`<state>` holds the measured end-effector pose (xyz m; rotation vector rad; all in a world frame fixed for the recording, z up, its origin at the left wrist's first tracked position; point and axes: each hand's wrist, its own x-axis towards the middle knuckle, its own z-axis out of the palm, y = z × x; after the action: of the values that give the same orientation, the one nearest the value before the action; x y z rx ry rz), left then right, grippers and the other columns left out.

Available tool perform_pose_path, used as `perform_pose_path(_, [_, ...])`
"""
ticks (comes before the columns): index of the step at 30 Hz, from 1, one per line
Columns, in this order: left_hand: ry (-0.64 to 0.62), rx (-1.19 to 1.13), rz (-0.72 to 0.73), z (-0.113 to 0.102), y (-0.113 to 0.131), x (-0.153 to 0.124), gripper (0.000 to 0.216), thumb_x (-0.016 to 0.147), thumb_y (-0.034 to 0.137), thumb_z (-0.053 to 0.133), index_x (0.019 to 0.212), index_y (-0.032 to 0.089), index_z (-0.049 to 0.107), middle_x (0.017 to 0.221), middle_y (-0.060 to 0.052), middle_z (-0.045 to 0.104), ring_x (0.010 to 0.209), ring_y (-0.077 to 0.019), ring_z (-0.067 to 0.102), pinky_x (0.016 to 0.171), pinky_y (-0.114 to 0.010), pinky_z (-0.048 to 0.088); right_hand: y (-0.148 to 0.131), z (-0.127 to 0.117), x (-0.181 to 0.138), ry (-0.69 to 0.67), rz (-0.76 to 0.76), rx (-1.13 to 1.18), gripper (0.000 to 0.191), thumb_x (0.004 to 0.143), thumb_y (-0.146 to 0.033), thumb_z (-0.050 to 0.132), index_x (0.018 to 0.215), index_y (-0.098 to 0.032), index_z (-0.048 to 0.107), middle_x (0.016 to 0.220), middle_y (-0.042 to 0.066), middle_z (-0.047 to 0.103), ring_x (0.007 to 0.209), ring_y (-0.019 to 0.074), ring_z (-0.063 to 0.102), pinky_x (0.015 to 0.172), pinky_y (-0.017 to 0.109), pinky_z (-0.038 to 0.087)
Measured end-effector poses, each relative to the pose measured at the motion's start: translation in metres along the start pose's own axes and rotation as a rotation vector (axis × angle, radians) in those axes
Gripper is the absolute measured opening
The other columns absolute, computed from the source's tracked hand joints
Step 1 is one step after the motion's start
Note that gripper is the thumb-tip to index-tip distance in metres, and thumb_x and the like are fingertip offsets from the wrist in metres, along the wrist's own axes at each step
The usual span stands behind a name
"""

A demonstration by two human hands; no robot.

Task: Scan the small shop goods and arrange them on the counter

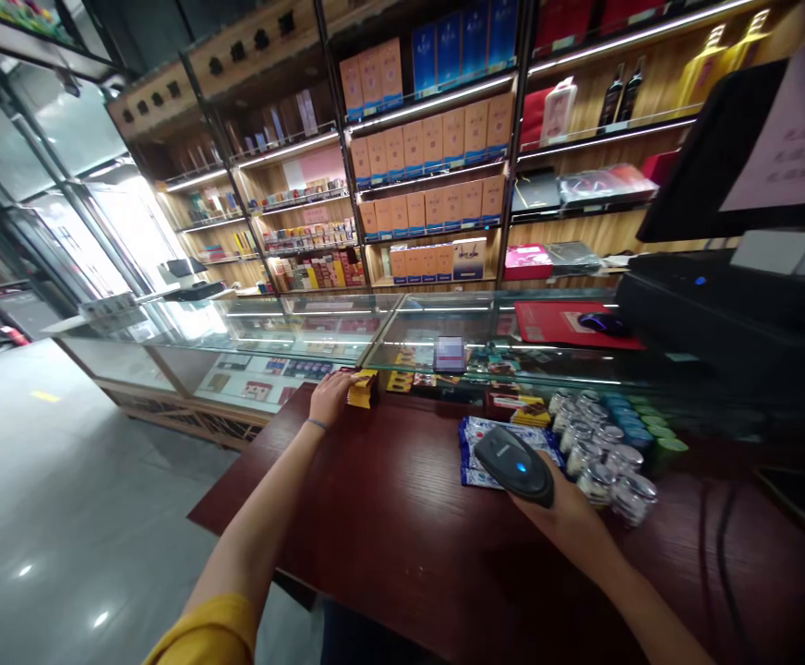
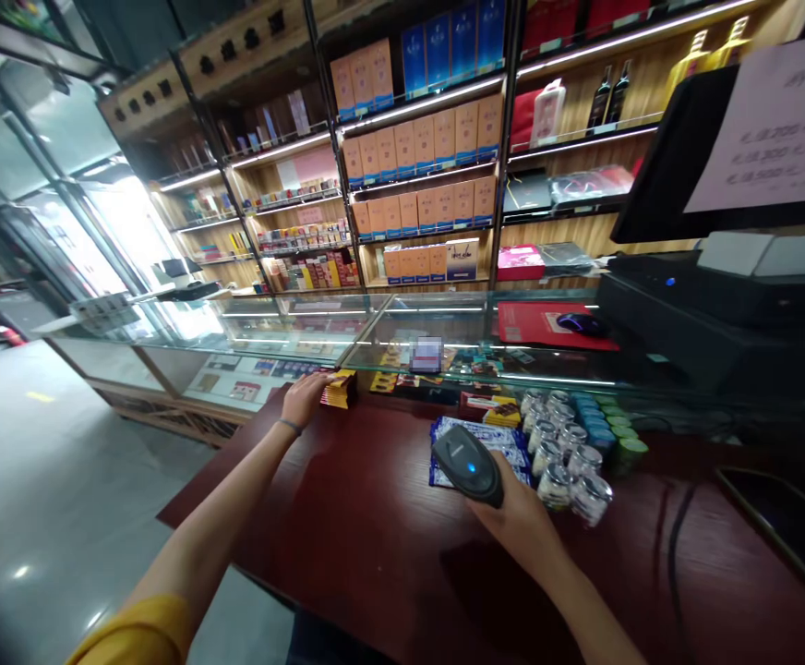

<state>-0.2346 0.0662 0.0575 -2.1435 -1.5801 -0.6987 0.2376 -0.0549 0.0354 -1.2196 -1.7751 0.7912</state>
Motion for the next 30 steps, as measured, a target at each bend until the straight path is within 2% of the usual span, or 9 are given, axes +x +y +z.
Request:
perform_pose_path(6, [-0.108, -0.011, 0.035, 0.006, -0.003, 0.009, 0.029, 0.099, 0.022, 0.053, 0.123, 0.027, 0.069, 0.126, -0.006, 0.072, 0.123, -0.0230, 0.064, 0.108, -0.039, 0.049, 0.009, 0.004, 0.000, -0.001, -0.019, -0.016, 0.043, 0.086, -0.045, 0.064, 0.123, -0.024, 0.056, 0.104, 0.007, 0.077, 0.094, 0.0284, 0.074, 0.082, 0.036, 0.055])
perform_pose_path(12, [-0.112, -0.053, 0.070, 0.006, -0.002, 0.013, 0.037, 0.094, 0.035, 0.066, 0.129, 0.022, 0.065, 0.133, -0.011, 0.067, 0.130, -0.0284, 0.059, 0.115, -0.048, 0.043, 0.020, 0.006, 0.000, -0.003, -0.048, -0.048, 0.052, 0.086, -0.047, 0.066, 0.130, -0.023, 0.052, 0.108, 0.010, 0.077, 0.097, 0.0294, 0.075, 0.086, 0.038, 0.056])
perform_pose_path(18, [-0.158, -0.096, 0.065, 0.006, -0.001, 0.016, 0.040, 0.093, 0.036, 0.067, 0.131, 0.023, 0.063, 0.131, -0.011, 0.067, 0.131, -0.0261, 0.058, 0.117, -0.046, 0.041, 0.018, 0.007, -0.001, 0.017, -0.049, -0.042, 0.043, 0.088, -0.041, 0.063, 0.126, -0.025, 0.054, 0.110, 0.010, 0.077, 0.102, 0.0299, 0.073, 0.091, 0.040, 0.055])
perform_pose_path(24, [-0.156, -0.091, 0.030, 0.004, 0.004, 0.018, 0.039, 0.090, 0.033, 0.071, 0.127, 0.025, 0.067, 0.131, -0.011, 0.067, 0.131, -0.0276, 0.059, 0.117, -0.048, 0.042, 0.017, 0.006, 0.000, 0.013, -0.078, -0.019, 0.044, 0.087, -0.042, 0.066, 0.126, -0.025, 0.054, 0.111, 0.009, 0.077, 0.102, 0.0309, 0.073, 0.085, 0.039, 0.056])
perform_pose_path(30, [-0.104, -0.089, 0.009, 0.000, 0.014, 0.018, 0.043, 0.089, 0.035, 0.073, 0.129, 0.023, 0.065, 0.135, -0.012, 0.066, 0.134, -0.0299, 0.056, 0.118, -0.048, 0.041, -0.001, -0.004, 0.001, 0.063, 0.031, 0.036, 0.042, 0.084, -0.042, 0.068, 0.121, -0.025, 0.058, 0.107, 0.006, 0.077, 0.095, 0.0293, 0.073, 0.081, 0.038, 0.056])
